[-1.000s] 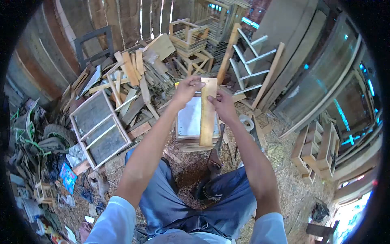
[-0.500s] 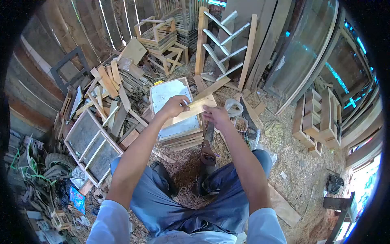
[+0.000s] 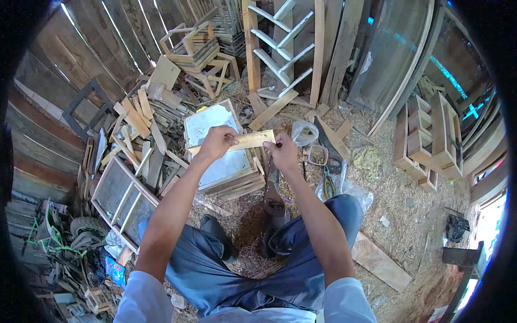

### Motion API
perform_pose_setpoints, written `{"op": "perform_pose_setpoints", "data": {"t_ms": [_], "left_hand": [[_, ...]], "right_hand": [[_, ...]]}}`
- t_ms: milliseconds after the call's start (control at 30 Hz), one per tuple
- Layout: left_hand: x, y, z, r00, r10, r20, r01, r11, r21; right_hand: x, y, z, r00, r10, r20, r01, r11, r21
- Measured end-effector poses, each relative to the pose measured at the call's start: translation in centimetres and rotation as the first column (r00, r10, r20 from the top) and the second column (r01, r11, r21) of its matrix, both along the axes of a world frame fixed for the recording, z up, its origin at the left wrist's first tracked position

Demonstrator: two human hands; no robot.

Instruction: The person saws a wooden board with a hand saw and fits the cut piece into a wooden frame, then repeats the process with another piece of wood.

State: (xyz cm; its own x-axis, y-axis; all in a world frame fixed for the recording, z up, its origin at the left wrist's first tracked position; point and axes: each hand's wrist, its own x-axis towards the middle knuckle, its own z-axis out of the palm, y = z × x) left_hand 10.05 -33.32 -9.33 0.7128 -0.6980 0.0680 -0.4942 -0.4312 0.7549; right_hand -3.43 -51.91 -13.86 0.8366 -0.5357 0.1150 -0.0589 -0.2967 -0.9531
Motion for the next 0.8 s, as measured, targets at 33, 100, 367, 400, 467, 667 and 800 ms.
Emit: {"op": "perform_pose_setpoints", "data": {"t_ms": [33,100,367,400,467,667,800], "left_hand": [[-0.2,0.0,0.2,0.998,-0.001,0.062,0.001,1.000,-0.002],[-0.7,-0.4,0.9,0.993,-0.013,0.117,0.013,1.000,0.004],[-2.3,-11.9,0.1,0.935,-0.041,-0.353,-0.103,0.919,-0.380],[-3.1,-13.7,-0.5,0.901,-0.027,-0.432,-0.158,0.908,-0.387],[-5.0,-16.0,-1.7,0.879,-0.025,-0.476,-0.182,0.905,-0.384],[-5.1,-18.1,-18.1,0.941,0.074,-0.330,-0.073,0.997,0.013],[-6.8,-16.6,-20.0,0.998,0.019,-0.063,0.011,0.892,0.452]], "right_hand": [[-0.1,-0.1,0.3,1.000,-0.024,-0.017,0.023,0.998,-0.061],[0.2,-1.9,0.7,0.988,0.038,-0.149,-0.040,0.999,-0.012],[-0.4,-8.3,9.1,0.974,0.166,-0.151,-0.053,0.822,0.567],[-0.9,-9.1,8.8,0.919,0.279,-0.280,-0.093,0.841,0.533],[-1.5,-11.6,4.5,0.916,0.297,-0.270,-0.128,0.852,0.507],[-3.3,-15.4,-8.3,0.705,0.219,-0.674,-0.103,0.973,0.208],[-4.2,-14.0,-17.4,0.660,0.105,-0.744,-0.328,0.931,-0.160]]}}
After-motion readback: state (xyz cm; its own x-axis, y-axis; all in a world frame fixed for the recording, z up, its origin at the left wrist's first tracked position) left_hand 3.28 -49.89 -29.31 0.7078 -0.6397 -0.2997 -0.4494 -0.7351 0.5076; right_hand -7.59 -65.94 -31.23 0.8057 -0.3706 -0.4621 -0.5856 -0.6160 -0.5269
